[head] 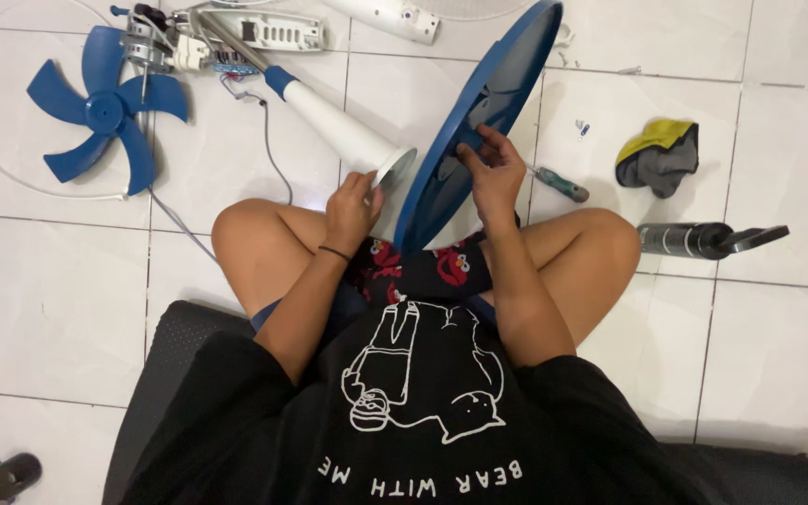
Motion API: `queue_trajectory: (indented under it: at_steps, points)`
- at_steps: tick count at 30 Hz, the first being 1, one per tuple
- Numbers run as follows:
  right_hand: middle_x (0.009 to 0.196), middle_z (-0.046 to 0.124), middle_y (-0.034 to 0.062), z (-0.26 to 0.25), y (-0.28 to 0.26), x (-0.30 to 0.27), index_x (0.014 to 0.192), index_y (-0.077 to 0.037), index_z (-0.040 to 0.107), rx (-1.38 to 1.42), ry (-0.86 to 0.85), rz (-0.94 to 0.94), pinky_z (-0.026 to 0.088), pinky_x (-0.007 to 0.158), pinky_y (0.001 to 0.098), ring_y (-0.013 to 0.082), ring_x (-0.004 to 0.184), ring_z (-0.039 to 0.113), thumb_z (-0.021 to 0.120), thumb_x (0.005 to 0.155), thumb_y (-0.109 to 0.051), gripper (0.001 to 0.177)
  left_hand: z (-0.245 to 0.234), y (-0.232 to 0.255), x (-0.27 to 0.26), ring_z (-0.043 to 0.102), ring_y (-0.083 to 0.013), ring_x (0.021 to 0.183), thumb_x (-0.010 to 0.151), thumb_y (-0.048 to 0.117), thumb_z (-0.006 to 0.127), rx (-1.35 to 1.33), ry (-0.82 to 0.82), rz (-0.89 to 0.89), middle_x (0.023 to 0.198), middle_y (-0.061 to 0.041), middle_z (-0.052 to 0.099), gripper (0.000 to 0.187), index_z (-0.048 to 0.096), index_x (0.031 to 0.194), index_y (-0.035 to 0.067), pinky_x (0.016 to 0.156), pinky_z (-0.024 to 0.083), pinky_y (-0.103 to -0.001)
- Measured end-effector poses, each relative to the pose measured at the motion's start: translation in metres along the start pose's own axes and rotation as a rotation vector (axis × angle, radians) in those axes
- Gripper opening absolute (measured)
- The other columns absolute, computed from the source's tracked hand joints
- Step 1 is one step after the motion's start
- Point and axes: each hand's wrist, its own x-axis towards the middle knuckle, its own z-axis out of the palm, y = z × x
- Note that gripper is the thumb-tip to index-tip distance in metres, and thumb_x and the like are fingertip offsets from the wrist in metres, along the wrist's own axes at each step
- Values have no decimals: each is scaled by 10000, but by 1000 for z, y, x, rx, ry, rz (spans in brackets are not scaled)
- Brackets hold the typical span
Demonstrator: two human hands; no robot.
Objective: The person assembles an electric fan by attaching the blue base to the white neck and securing it with screws using a screwdriver. They insert and tighten multiple screws into the base to fix the neck in place.
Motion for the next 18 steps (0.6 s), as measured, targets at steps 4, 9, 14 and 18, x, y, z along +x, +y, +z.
queue_trajectory:
  at_steps: [4, 9, 14, 18]
  points:
    - [979, 710, 101, -6, -27, 12, 1303, 90, 637, -38, 5, -143, 620, 828, 278, 147, 894, 707, 789, 903, 43, 430, -33, 22, 46, 646, -320, 793, 862, -5, 738, 25, 192, 174, 954, -156, 620, 305, 645, 1152, -11, 680, 548, -403]
    - [1122, 650, 77, -16, -94, 26, 1326, 70, 653, -139, 16, -306, 550, 793, 238, 112, 984, 588, 817, 900, 70, 456, -99, 58, 122, 573, -170, 767, 971, -17, 684, -258, 496, -28, 959, -83, 593, 181, 650, 1148, -28, 623, 507, -256]
    - [1214, 663, 89, -13, -173, 35, 1335, 60, 614, -2, -56, -424, 585, 822, 221, 105, 1036, 616, 796, 907, 84, 466, -155, 94, 168, 601, -80, 883, 1057, 5, 606, -823, 580, -28, 1101, -53, 647, 149, 584, 1200, -33, 751, 503, -210]
    - [1285, 691, 135, -11, -228, 31, 1357, 65, 610, -50, -89, -494, 618, 880, 234, 130, 1046, 693, 769, 925, 75, 461, -175, 106, 195, 606, -63, 897, 1061, 22, 583, -825, 543, -19, 1099, -69, 662, 153, 589, 1198, -46, 787, 521, -199]
